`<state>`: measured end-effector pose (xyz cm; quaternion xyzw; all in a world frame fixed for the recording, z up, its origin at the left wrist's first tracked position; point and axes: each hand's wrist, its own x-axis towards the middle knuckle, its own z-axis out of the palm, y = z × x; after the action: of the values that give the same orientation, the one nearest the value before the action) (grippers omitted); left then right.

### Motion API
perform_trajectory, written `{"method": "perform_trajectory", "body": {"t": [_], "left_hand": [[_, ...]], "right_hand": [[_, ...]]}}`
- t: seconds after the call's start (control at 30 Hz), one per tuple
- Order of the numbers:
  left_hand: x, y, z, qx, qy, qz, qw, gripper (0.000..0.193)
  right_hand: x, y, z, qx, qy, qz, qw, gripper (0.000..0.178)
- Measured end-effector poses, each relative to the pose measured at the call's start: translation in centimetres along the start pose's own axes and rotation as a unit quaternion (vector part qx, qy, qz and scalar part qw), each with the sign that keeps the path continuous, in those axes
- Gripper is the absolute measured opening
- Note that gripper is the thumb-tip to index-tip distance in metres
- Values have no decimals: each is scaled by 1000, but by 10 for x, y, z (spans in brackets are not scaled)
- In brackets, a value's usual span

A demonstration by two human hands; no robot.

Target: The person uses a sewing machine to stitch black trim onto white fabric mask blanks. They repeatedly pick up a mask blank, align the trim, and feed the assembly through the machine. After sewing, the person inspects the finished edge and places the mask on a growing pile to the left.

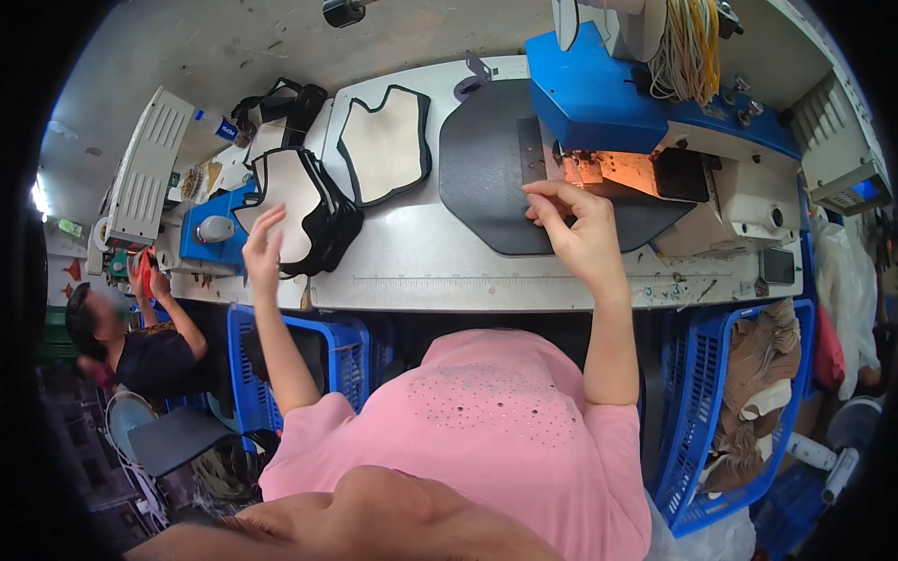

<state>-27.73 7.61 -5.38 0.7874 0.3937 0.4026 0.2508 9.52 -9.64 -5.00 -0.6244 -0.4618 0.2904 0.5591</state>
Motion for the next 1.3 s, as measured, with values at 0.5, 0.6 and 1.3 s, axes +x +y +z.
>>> {"method": "perform_trajectory", "body": {"t": [0.5, 0.6, 1.3], "left_hand": [[58, -45, 189, 48, -79, -165, 982, 19], [74, -48, 169, -134, 59, -199, 969, 19], [22, 160, 206, 175, -192, 319, 911, 43]], "right_hand": [[-2, 4, -3, -3, -22, -12, 1000, 14], [-3, 2, -3, -5, -26, -16, 1000, 15], [-28, -15, -11, -284, 41, -59, 956, 24]]}}
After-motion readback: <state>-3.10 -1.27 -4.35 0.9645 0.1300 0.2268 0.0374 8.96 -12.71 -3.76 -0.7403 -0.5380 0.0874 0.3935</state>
